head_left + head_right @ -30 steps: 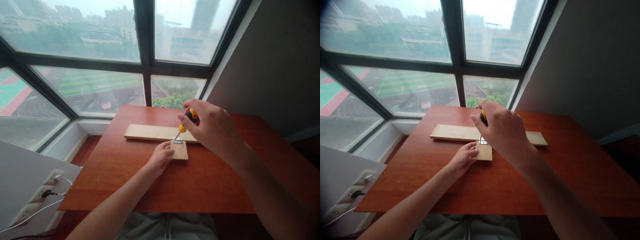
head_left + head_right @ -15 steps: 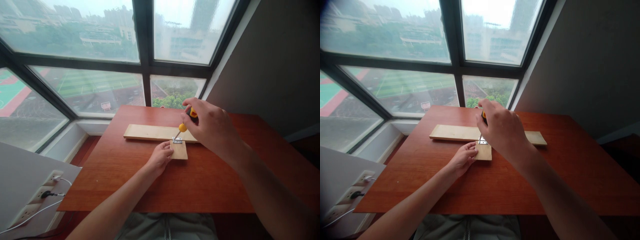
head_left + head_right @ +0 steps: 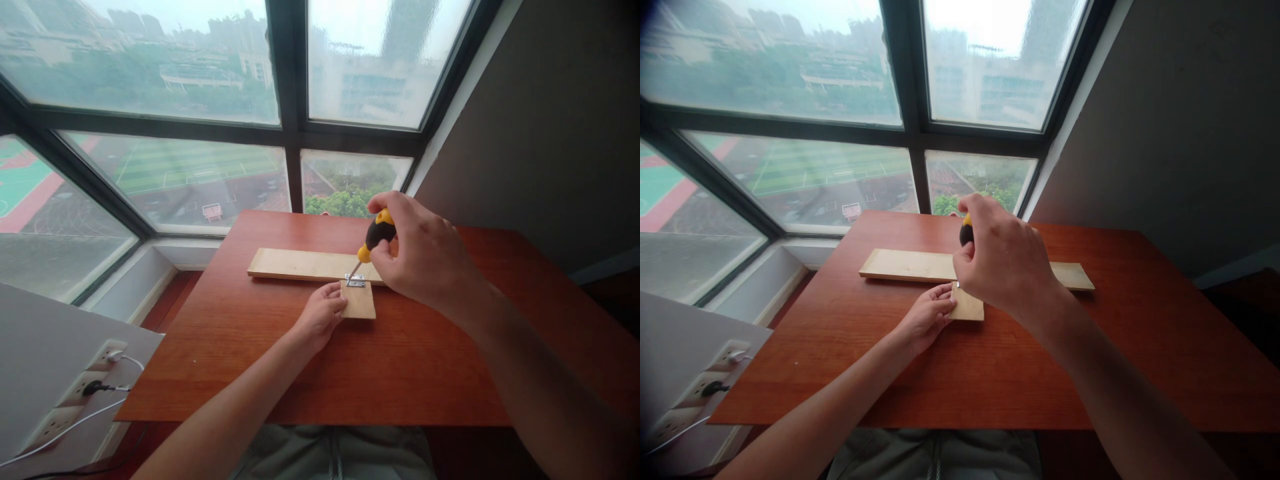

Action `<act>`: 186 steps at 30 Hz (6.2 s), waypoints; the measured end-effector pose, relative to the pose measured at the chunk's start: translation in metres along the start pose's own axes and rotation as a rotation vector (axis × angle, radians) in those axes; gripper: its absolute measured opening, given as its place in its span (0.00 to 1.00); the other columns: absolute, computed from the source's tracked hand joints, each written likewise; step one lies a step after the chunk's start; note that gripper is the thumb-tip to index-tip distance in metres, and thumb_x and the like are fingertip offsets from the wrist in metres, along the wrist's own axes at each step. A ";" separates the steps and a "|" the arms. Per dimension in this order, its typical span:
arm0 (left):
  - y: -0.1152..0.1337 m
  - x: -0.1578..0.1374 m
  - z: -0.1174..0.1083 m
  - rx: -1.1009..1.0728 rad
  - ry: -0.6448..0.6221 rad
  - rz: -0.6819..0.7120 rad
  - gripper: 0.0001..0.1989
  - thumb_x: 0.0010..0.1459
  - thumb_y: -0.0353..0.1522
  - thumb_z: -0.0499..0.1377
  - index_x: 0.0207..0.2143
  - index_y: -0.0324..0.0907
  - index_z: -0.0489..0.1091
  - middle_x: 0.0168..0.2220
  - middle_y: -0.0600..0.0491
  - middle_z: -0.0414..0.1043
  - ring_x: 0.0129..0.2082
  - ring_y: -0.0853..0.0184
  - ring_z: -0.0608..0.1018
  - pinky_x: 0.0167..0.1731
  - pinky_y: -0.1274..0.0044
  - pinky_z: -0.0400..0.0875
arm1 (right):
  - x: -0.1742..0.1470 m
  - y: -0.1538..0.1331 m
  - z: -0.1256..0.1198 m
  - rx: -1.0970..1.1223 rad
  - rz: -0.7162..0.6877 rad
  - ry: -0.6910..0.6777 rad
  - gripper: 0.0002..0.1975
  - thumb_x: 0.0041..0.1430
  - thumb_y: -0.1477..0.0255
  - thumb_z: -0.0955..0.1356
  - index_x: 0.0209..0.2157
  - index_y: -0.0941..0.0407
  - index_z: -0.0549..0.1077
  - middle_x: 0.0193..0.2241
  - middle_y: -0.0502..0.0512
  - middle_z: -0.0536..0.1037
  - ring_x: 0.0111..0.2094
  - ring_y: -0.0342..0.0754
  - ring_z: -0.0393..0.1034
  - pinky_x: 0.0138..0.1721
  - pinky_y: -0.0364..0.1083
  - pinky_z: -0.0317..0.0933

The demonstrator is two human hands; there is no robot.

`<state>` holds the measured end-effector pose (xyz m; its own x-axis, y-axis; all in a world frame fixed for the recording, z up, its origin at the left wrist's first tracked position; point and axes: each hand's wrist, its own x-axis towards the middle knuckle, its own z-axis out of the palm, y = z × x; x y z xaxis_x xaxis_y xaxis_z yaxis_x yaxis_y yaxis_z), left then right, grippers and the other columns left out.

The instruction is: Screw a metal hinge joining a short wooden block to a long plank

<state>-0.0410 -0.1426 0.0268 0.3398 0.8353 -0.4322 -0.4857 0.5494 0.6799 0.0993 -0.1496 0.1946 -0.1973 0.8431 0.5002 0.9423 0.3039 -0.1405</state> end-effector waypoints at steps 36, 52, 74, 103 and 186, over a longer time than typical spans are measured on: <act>-0.001 0.001 -0.001 0.014 -0.027 0.010 0.18 0.44 0.19 0.64 0.41 0.35 0.73 0.41 0.43 0.78 0.35 0.67 0.80 0.32 0.81 0.73 | 0.002 0.012 0.005 0.354 -0.122 -0.110 0.09 0.47 0.79 0.62 0.33 0.55 0.69 0.30 0.51 0.75 0.30 0.46 0.68 0.33 0.44 0.60; -0.004 0.003 -0.003 -0.004 -0.014 0.012 0.18 0.45 0.18 0.63 0.40 0.37 0.69 0.39 0.47 0.78 0.31 0.71 0.78 0.29 0.83 0.70 | -0.013 0.015 0.098 -0.192 -0.023 -0.680 0.19 0.66 0.66 0.59 0.38 0.58 0.80 0.37 0.67 0.81 0.39 0.55 0.77 0.36 0.47 0.64; -0.003 0.004 -0.003 0.021 -0.040 0.025 0.20 0.47 0.19 0.62 0.44 0.37 0.68 0.44 0.44 0.77 0.36 0.67 0.80 0.32 0.81 0.72 | -0.016 0.038 0.082 -0.116 -0.007 -0.566 0.08 0.56 0.74 0.62 0.30 0.53 0.73 0.33 0.54 0.80 0.32 0.51 0.74 0.25 0.45 0.49; 0.003 0.004 0.000 0.043 0.025 0.036 0.20 0.49 0.18 0.59 0.46 0.37 0.68 0.45 0.43 0.77 0.36 0.67 0.80 0.30 0.81 0.73 | -0.072 0.107 0.114 0.058 0.172 -0.696 0.09 0.57 0.72 0.65 0.37 0.55 0.75 0.39 0.58 0.79 0.41 0.52 0.73 0.41 0.46 0.60; -0.002 0.007 0.003 0.007 -0.037 0.057 0.23 0.41 0.17 0.58 0.42 0.37 0.70 0.39 0.46 0.77 0.36 0.66 0.79 0.36 0.78 0.74 | -0.003 0.033 0.008 0.070 -0.035 -0.098 0.22 0.58 0.70 0.65 0.54 0.55 0.67 0.45 0.57 0.77 0.40 0.52 0.74 0.38 0.48 0.64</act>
<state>-0.0354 -0.1381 0.0246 0.3412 0.8638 -0.3709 -0.4996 0.5008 0.7068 0.1286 -0.1391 0.1820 -0.2588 0.8695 0.4208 0.9136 0.3617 -0.1856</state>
